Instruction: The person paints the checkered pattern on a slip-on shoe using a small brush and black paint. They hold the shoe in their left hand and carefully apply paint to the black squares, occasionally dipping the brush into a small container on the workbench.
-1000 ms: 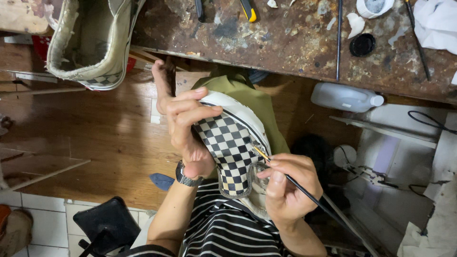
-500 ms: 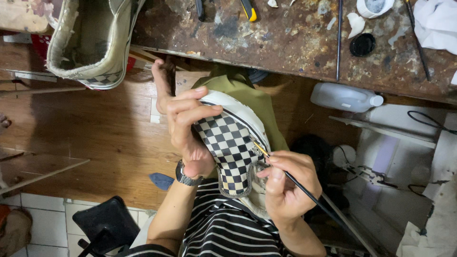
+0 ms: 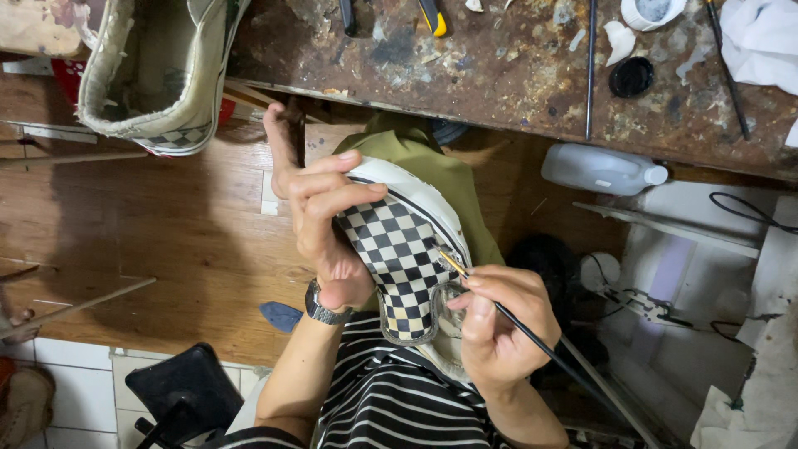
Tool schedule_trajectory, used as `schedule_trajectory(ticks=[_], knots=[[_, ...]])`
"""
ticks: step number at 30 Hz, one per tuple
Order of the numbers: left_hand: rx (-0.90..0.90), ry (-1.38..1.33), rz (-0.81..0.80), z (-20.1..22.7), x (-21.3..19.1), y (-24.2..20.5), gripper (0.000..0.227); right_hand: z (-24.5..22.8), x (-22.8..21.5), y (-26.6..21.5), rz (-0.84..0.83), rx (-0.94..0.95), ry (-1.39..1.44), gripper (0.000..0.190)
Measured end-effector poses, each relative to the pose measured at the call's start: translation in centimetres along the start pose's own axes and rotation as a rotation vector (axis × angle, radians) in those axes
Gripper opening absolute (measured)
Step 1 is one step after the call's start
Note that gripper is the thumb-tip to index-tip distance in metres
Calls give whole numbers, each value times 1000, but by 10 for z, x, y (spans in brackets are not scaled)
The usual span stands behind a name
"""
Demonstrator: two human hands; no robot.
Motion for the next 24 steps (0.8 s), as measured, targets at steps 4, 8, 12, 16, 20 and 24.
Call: schedule_trajectory(ticks=[4,8,12,16,20,24], knots=[[-14,-16,17,0,0,1,81,2,2,0,-18,33,38,19],[0,4,3,0,-2,-1,81,13,-3,-3,57,119,158,17],[-20,-12,7,0,-3,-2,81,47,-19,2,297,322,470,19],[4,15,47,11,-5,4,79,60,-35,1,308,344,489,21],[-87,34,125,-1,-13,-22,83,78,-51,-32,380,456,510,25],[-235,92,219,-9,-18,-48,89,79,-68,-68,538,632,418,26]])
Point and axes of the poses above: each hand's wrist, its own y-axis towards the middle knuckle, its own x-axis out of the palm, z = x × y, the point moved 8 cm from there along y, towards the middle knuckle, and after that the axes turned 3 degrees about -z, right-handed, at the moved point
